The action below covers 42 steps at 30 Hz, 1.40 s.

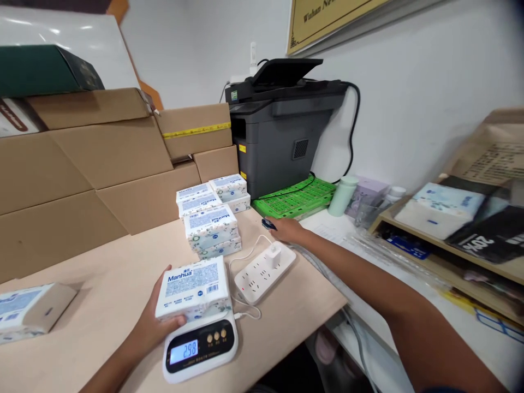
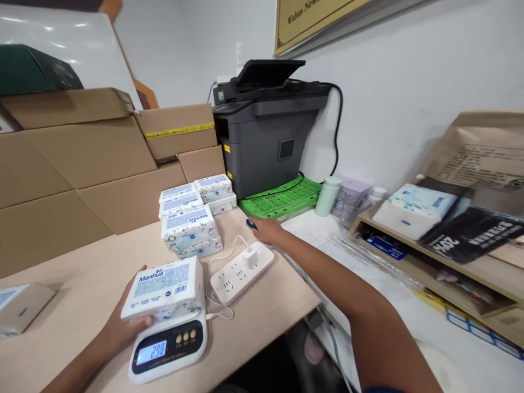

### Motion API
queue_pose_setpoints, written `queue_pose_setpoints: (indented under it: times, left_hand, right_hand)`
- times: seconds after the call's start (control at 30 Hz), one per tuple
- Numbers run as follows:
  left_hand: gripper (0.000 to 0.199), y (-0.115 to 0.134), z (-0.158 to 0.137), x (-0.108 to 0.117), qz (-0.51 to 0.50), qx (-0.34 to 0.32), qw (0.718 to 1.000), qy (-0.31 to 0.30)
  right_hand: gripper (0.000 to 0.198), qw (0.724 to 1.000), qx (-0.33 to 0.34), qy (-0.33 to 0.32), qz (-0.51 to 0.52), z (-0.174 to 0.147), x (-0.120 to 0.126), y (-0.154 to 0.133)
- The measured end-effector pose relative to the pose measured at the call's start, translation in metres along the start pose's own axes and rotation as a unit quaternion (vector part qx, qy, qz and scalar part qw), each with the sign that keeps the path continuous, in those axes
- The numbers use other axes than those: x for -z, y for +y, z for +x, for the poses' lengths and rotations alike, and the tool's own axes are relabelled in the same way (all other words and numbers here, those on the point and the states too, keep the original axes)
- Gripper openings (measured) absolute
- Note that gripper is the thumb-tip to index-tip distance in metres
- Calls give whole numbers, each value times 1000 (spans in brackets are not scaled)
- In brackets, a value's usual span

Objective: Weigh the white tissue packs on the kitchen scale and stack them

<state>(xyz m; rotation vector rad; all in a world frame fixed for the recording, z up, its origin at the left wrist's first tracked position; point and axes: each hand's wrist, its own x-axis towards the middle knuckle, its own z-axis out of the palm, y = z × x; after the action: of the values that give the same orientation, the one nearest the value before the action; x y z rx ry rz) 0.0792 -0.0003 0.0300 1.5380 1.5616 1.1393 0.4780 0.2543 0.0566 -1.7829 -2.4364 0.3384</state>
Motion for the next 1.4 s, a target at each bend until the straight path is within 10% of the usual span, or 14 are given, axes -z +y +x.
queue_pose_setpoints:
  times: [0.3, 0.5, 0.63, 0.8, 1.03, 1.4]
  left_hand:
    - [116, 42, -19, 11, 129, -32, 991, 23]
    - [122, 131, 5, -28, 38, -163, 983, 78]
    - [128, 202, 81, -69, 58, -300, 952, 31]
    - [132, 228, 170, -95, 160, -331, 930, -12]
    - [87, 177, 210, -54, 435, -60, 896, -67]
    - [76, 143, 210, -58, 469, -22, 881, -63]
  right_hand:
    - [51, 977, 63, 104, 175, -50, 36, -10]
    - [71, 826, 315, 171, 435, -154, 67, -40]
    - [85, 783, 208, 87, 580, -147, 109, -45]
    - [35, 719, 53, 70, 689, -65, 143, -38]
    - [26, 788, -110, 57, 603, 25, 106, -41]
    - [40, 904, -101, -8, 415, 84, 28, -67]
